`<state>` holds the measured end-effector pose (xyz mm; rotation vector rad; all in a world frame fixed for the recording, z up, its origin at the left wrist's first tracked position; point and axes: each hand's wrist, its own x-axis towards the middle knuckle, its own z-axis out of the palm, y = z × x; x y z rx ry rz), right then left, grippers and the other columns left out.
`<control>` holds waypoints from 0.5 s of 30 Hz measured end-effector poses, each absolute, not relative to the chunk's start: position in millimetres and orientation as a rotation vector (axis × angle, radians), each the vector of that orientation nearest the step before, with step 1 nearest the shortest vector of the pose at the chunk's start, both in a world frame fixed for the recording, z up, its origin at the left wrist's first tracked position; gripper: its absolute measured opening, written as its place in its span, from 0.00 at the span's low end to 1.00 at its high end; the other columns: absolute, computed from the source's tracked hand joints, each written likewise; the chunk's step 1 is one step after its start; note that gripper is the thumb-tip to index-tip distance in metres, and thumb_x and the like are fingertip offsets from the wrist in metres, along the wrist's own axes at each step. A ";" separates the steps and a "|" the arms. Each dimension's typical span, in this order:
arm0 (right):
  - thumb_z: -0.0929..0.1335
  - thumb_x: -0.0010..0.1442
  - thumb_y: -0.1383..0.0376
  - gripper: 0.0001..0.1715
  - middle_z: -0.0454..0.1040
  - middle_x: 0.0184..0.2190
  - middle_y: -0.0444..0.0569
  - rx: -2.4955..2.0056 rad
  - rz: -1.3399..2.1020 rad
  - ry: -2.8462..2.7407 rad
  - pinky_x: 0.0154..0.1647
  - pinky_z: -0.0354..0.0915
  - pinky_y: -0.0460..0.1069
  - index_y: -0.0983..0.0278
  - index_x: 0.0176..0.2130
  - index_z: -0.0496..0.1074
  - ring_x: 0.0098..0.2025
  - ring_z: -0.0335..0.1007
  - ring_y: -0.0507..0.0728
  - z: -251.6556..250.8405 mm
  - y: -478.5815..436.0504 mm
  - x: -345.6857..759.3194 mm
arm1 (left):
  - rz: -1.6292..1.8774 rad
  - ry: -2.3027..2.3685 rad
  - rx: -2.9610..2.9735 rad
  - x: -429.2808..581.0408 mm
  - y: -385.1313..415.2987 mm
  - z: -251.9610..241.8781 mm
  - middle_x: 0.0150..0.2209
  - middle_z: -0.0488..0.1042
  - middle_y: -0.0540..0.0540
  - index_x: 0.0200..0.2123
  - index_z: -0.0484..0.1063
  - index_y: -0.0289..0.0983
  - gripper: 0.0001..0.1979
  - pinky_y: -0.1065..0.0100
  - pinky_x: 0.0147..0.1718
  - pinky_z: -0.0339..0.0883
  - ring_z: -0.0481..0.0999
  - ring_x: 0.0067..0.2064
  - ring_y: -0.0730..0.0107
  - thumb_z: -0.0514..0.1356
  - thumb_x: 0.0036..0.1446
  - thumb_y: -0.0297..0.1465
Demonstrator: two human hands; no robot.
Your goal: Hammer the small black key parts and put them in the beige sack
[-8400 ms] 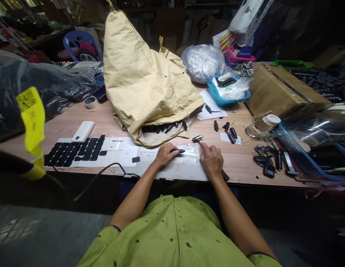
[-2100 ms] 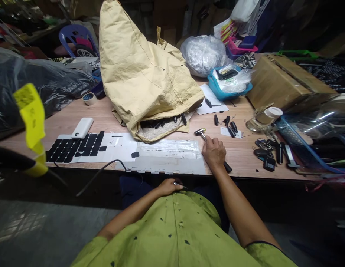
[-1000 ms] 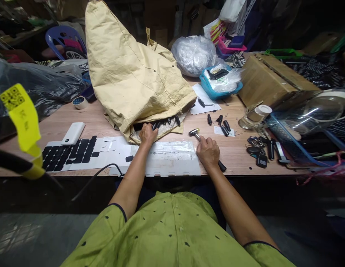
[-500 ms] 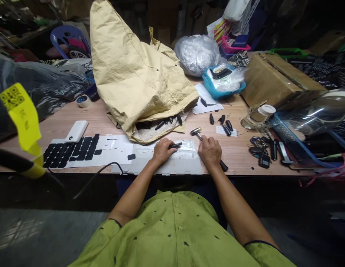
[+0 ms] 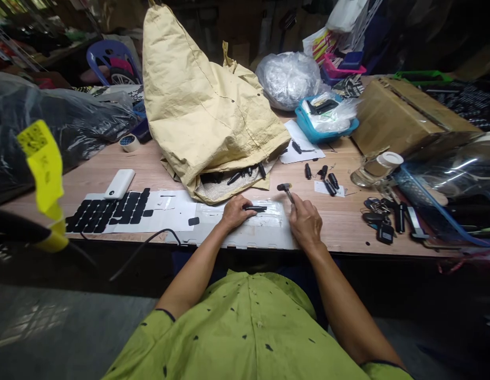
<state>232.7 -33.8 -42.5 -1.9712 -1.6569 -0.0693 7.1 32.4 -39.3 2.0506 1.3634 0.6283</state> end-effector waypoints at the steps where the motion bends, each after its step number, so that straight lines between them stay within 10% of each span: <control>1: 0.59 0.67 0.65 0.26 0.77 0.41 0.54 -1.909 -0.007 -1.644 0.42 0.66 0.52 0.59 0.60 0.72 0.42 0.71 0.60 -41.2 -39.2 226.7 | 0.620 1.373 2.054 8.6 31.8 -38.6 0.37 0.76 0.47 0.36 0.81 0.40 0.09 0.64 0.42 0.67 0.74 0.43 0.62 0.73 0.51 0.33; 5: 0.58 0.70 0.63 0.25 0.79 0.51 0.53 -1.585 0.241 -1.723 0.51 0.71 0.53 0.59 0.60 0.72 0.52 0.74 0.59 -39.8 -61.6 196.7 | 0.601 1.394 2.052 11.8 29.8 -37.1 0.36 0.76 0.47 0.37 0.83 0.41 0.09 0.64 0.42 0.66 0.74 0.43 0.62 0.73 0.51 0.34; 15: 0.58 0.70 0.64 0.25 0.78 0.37 0.51 -1.656 0.237 -1.820 0.42 0.72 0.50 0.57 0.60 0.74 0.39 0.76 0.57 -42.0 -78.4 174.6 | 0.612 1.367 2.051 13.6 30.1 -39.7 0.33 0.75 0.49 0.35 0.83 0.41 0.05 0.65 0.42 0.66 0.73 0.41 0.64 0.71 0.52 0.33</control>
